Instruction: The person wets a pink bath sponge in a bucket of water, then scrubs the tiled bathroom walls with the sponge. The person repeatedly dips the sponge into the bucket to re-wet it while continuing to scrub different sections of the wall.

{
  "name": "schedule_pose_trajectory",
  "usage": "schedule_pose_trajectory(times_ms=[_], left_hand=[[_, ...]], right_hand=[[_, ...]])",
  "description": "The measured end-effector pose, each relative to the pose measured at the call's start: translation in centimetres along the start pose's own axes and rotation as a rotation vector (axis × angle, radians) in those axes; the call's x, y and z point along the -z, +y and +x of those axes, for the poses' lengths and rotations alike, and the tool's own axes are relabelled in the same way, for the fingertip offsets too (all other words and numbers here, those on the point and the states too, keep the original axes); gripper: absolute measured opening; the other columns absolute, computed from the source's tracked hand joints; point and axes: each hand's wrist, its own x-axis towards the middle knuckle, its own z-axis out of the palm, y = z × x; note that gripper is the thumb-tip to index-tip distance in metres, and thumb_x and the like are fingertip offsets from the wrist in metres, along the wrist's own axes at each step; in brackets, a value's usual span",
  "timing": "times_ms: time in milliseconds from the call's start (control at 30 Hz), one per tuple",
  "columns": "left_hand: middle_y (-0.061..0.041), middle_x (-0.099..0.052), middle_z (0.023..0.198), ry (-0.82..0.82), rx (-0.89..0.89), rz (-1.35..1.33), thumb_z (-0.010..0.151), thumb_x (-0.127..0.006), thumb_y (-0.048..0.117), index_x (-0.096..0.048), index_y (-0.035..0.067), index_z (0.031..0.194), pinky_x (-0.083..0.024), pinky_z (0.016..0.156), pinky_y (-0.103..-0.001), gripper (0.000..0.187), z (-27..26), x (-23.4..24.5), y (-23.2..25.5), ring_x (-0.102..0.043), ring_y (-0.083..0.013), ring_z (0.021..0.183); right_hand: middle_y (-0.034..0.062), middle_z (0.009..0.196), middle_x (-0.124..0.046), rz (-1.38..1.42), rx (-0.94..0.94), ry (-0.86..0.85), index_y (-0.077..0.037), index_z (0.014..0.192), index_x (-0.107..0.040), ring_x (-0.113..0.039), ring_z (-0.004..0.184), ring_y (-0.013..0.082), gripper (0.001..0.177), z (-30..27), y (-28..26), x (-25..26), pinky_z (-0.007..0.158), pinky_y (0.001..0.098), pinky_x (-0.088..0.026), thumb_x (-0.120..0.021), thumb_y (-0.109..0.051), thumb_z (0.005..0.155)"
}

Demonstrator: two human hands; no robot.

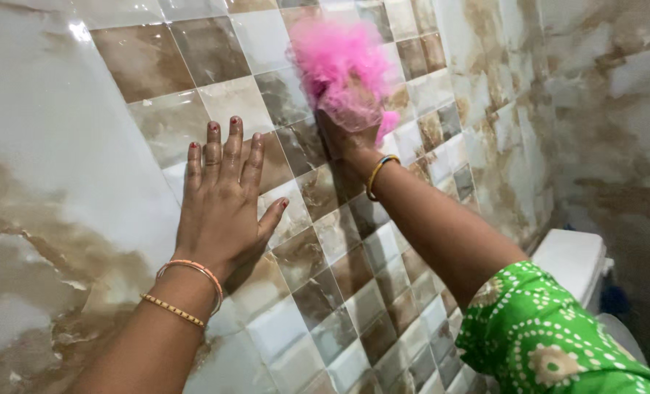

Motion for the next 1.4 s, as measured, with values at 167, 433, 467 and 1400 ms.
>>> schedule_pose_trajectory(times_ms=[167,433,467,1400], left_hand=[[-0.017,-0.013,0.170,0.000,0.040,-0.065,0.091,-0.051,0.059,-0.024,0.007,0.162,-0.007,0.124,-0.056,0.091,-2.4,0.9,1.2,-0.006,-0.0386,0.156],[-0.018,-0.010,0.171,0.023,0.087,-0.187,0.094,-0.045,0.064,-0.018,0.013,0.166,-0.008,0.123,-0.062,0.092,-7.2,0.0,1.3,-0.006,-0.0403,0.157],[-0.017,-0.010,0.172,0.023,0.069,-0.212,0.094,-0.045,0.064,-0.020,0.013,0.166,-0.008,0.124,-0.062,0.092,-8.0,-0.3,1.4,-0.006,-0.0407,0.158],[-0.015,-0.022,0.168,-0.181,-0.081,0.055,0.081,-0.062,0.052,-0.042,0.015,0.155,-0.006,0.123,-0.055,0.085,-0.1,-11.7,10.5,-0.011,-0.0363,0.155]], right_hand=[[0.0181,0.132,-0.066,-0.050,0.256,-0.069,-0.003,0.127,-0.065,-0.061,0.120,0.0345,0.057,-7.2,-4.9,1.0,0.099,0.0433,-0.050,-0.068,-0.041,0.086],[0.0157,0.132,-0.066,-0.019,0.555,-0.234,-0.004,0.129,-0.066,-0.061,0.126,0.0368,0.052,-19.6,-3.3,2.8,0.106,0.0473,-0.050,-0.067,-0.033,0.085],[0.0161,0.129,-0.066,-0.004,0.557,-0.285,-0.004,0.126,-0.066,-0.061,0.124,0.0375,0.050,-21.6,-2.1,3.6,0.105,0.0480,-0.050,-0.068,-0.033,0.085],[0.0314,0.135,-0.060,-0.323,0.042,0.037,0.002,0.130,-0.062,-0.056,0.118,0.0494,0.056,-3.9,24.4,-0.9,0.104,0.0527,-0.043,-0.055,-0.041,0.096]])
